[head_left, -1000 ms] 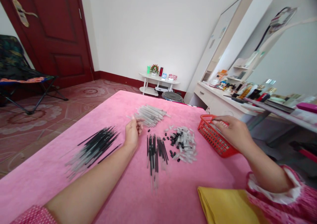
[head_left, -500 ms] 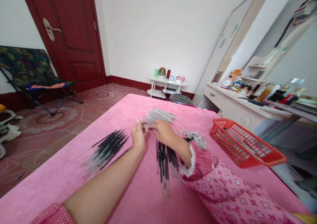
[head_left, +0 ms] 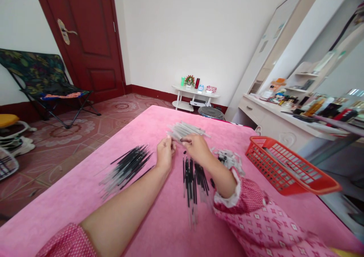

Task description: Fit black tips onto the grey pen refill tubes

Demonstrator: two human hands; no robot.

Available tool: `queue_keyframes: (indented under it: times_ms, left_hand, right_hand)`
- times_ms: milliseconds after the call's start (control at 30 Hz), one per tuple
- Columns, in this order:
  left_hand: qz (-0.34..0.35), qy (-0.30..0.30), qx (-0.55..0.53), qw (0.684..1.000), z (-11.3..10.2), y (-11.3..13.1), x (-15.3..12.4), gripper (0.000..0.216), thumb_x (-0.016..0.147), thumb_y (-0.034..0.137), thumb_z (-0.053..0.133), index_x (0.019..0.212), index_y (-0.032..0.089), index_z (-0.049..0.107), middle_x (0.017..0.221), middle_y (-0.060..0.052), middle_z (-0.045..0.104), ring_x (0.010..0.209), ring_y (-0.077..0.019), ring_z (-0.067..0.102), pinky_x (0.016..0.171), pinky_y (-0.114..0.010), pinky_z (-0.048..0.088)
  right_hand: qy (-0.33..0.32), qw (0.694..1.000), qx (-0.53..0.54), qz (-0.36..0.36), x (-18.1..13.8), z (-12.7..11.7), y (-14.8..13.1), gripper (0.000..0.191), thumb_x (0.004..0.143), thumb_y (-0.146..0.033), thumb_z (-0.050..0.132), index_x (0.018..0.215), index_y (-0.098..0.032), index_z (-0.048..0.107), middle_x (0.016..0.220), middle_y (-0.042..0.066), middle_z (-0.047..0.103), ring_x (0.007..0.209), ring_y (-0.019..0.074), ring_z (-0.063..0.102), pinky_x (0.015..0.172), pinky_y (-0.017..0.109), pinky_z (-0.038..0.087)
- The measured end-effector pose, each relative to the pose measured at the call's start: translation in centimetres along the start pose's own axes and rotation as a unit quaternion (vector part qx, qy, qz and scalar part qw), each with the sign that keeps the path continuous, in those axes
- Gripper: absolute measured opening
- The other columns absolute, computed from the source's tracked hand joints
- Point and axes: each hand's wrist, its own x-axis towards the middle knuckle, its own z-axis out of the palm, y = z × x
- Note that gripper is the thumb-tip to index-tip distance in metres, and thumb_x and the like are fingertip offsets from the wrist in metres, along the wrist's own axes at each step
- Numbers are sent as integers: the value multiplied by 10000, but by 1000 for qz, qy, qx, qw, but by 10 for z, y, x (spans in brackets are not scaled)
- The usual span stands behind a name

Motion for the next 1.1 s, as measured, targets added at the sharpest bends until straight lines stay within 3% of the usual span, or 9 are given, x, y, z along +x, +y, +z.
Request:
queue_keyframes:
  times_ms: [100, 200, 300, 467, 567, 667, 800, 967, 1100]
  left_hand:
    - [2, -54, 25, 998, 1, 0, -1, 371, 766, 509, 557, 744, 138, 557, 493, 54, 448, 401, -52, 354, 400, -198, 232]
    - [-15, -99, 33, 994, 1, -1, -1, 344, 753, 467, 599, 763, 123, 584, 466, 56, 443, 417, -53, 370, 432, -196, 261]
    - [-34, -91, 4, 995, 0, -5, 0, 351, 738, 462, 618, 781, 114, 599, 472, 51, 465, 419, -51, 375, 436, -190, 263]
    - [-44, -50, -33, 997, -2, -10, 5, 354, 707, 461, 649, 769, 116, 599, 506, 41, 500, 423, -47, 400, 426, -181, 273]
    - [-43, -50, -29, 997, -2, -10, 5, 345, 711, 452, 650, 764, 114, 605, 497, 39, 498, 418, -46, 404, 423, -178, 273]
    - [-42, -43, -33, 998, -1, -8, 4, 344, 706, 450, 655, 754, 113, 607, 489, 42, 491, 413, -44, 404, 421, -178, 273]
    - [-46, -36, -43, 997, -1, -5, 3, 348, 682, 449, 675, 750, 114, 608, 478, 48, 480, 412, -47, 409, 418, -177, 275]
    - [-39, -36, -51, 997, -1, -4, 4, 333, 680, 436, 678, 749, 117, 609, 478, 53, 475, 406, -43, 398, 415, -175, 273]
    - [-35, -32, -64, 997, -3, -2, 6, 305, 694, 414, 670, 729, 121, 596, 469, 54, 467, 407, -45, 393, 415, -177, 272]
  right_hand:
    - [29, 997, 64, -15, -12, -11, -2, 212, 762, -115, 515, 821, -165, 712, 840, 57, 692, 813, 169, 596, 751, 262, 427]
    - [4, 995, 86, -42, -22, -18, -4, 190, 758, -121, 522, 754, -173, 705, 798, 39, 686, 802, 158, 592, 758, 258, 423]
    - [-35, 999, 29, -2, -29, -29, -2, 152, 742, -158, 553, 777, -180, 699, 821, 36, 686, 813, 160, 598, 741, 254, 420]
    - [-199, 965, -124, 118, -40, -54, 4, 176, 680, -287, 646, 815, -176, 662, 780, 67, 682, 719, 191, 628, 603, 253, 415]
    - [-322, 930, -87, 152, -49, -57, 8, 291, 672, -347, 668, 881, -157, 599, 618, 47, 648, 567, 185, 621, 516, 242, 414]
    - [-386, 902, 11, 193, -55, -48, 9, 448, 670, -363, 681, 1022, -156, 496, 550, 5, 616, 442, 170, 586, 430, 230, 406]
    - [-349, 913, 77, 198, -56, -25, 3, 532, 649, -278, 700, 1084, -162, 415, 707, 32, 651, 422, 145, 577, 397, 219, 395]
    - [-188, 971, 51, 136, -49, -5, -9, 369, 648, -209, 691, 957, -143, 500, 809, 57, 649, 600, 143, 611, 536, 225, 410]
    - [-119, 987, 27, 108, -45, -3, -6, 310, 660, -234, 694, 923, -142, 557, 818, 56, 654, 710, 155, 601, 594, 229, 393]
